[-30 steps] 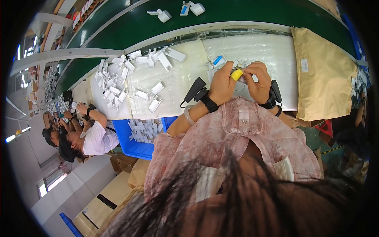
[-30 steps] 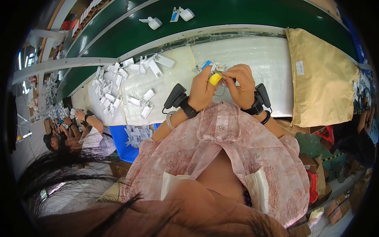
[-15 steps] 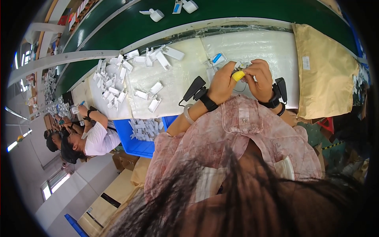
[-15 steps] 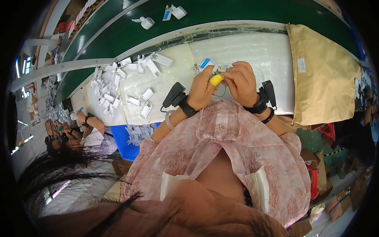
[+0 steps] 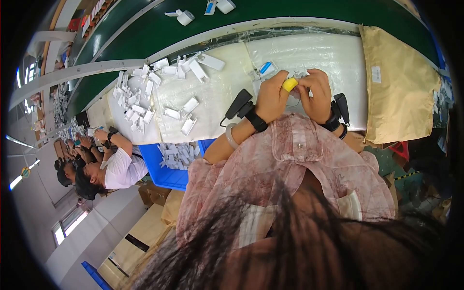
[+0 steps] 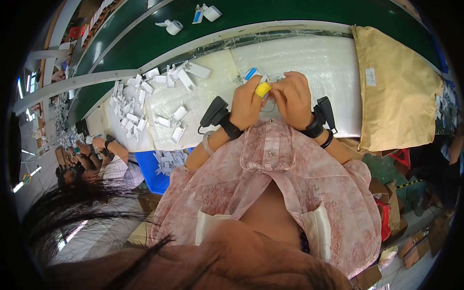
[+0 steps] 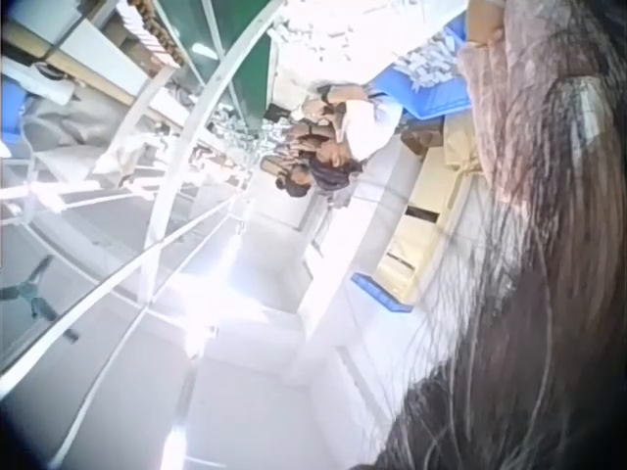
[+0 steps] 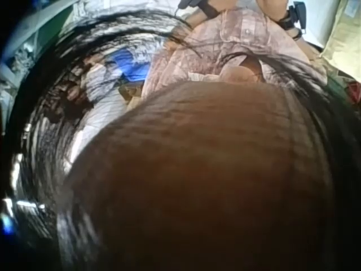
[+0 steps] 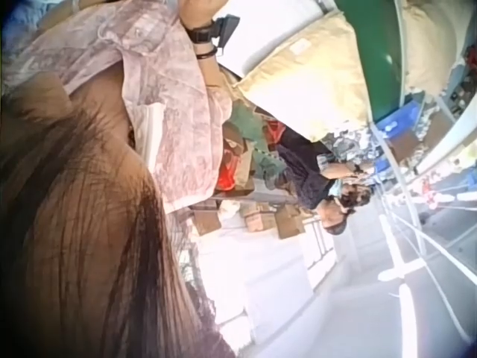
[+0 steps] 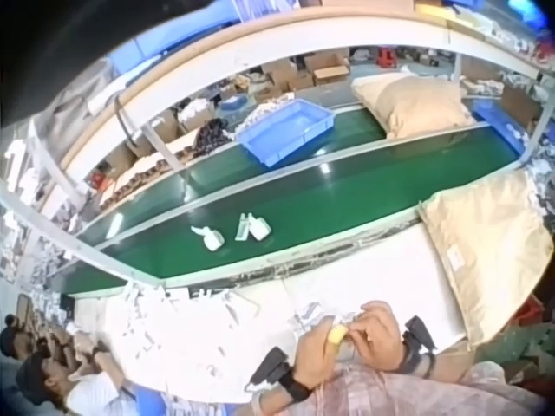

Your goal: The person assembles handheld fans by connecting a battery to a motor and fitting them into a white plastic housing. They then snap the covers onto the housing and place the completed fan onto the conveyor belt.

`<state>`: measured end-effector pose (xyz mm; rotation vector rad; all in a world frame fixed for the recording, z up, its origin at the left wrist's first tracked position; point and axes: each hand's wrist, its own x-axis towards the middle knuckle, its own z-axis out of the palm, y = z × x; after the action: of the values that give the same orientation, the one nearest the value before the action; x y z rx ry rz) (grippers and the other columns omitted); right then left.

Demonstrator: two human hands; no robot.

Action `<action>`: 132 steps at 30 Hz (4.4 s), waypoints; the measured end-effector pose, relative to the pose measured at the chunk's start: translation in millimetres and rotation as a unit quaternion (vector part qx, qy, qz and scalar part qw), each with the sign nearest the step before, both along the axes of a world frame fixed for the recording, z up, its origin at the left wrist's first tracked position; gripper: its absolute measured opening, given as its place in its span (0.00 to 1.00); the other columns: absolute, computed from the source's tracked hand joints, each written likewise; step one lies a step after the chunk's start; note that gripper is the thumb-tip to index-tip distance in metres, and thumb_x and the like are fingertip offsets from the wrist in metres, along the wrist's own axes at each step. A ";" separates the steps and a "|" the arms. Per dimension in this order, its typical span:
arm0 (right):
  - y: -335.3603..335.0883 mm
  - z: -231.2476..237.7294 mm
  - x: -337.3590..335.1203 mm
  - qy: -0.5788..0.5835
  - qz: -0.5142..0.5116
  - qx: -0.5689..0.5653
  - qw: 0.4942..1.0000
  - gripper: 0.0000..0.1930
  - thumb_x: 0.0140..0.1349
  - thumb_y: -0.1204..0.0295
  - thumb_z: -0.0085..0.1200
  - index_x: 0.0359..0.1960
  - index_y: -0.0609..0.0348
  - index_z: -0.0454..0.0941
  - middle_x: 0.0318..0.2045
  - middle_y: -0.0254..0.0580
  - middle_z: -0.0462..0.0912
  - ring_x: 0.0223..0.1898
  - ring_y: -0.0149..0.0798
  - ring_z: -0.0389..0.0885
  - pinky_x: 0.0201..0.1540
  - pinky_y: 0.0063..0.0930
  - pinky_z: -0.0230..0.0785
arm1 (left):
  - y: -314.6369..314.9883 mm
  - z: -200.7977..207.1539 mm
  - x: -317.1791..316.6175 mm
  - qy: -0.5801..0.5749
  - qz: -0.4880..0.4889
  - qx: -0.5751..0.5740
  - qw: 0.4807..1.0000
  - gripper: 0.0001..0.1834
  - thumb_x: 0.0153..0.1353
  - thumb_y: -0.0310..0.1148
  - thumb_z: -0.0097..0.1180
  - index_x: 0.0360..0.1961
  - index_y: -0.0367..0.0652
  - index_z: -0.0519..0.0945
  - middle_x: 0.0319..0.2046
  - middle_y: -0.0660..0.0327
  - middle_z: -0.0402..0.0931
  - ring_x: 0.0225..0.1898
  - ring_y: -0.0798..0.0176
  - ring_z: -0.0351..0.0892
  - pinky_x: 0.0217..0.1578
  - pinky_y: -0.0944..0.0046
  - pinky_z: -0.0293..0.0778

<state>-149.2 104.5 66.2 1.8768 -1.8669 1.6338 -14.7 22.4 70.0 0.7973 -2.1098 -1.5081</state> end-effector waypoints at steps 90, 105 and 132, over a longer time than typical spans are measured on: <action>-9.4 15.9 14.7 -0.055 0.078 0.027 0.995 0.10 0.47 0.81 0.63 0.33 0.56 0.81 0.31 0.38 0.79 0.35 0.42 0.75 0.41 0.32 0.65 | -7.6 19.9 44.6 0.122 -0.034 0.288 0.949 0.21 0.62 0.23 0.38 0.57 0.39 0.65 0.27 0.60 0.73 0.23 0.69 0.73 0.25 0.70 0.72; -10.2 11.3 14.9 -0.049 0.073 0.019 0.996 0.11 0.45 0.80 0.64 0.32 0.55 0.82 0.29 0.35 0.78 0.35 0.41 0.73 0.41 0.31 0.65 | -0.4 23.5 42.7 0.108 -0.009 0.238 0.965 0.15 0.63 0.24 0.40 0.51 0.37 0.66 0.25 0.62 0.71 0.23 0.73 0.69 0.25 0.72 0.70; -1.3 11.6 20.9 -0.065 0.063 0.043 0.995 0.09 0.48 0.80 0.62 0.32 0.56 0.81 0.28 0.35 0.79 0.35 0.39 0.74 0.44 0.31 0.63 | 11.0 13.2 37.9 0.086 0.030 0.117 0.989 0.10 0.70 0.34 0.41 0.43 0.38 0.69 0.20 0.64 0.69 0.18 0.74 0.66 0.19 0.73 0.64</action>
<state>-128.3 103.3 77.8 2.0053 -1.9355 1.7820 23.3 33.3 83.2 0.7713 -1.7925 -1.7473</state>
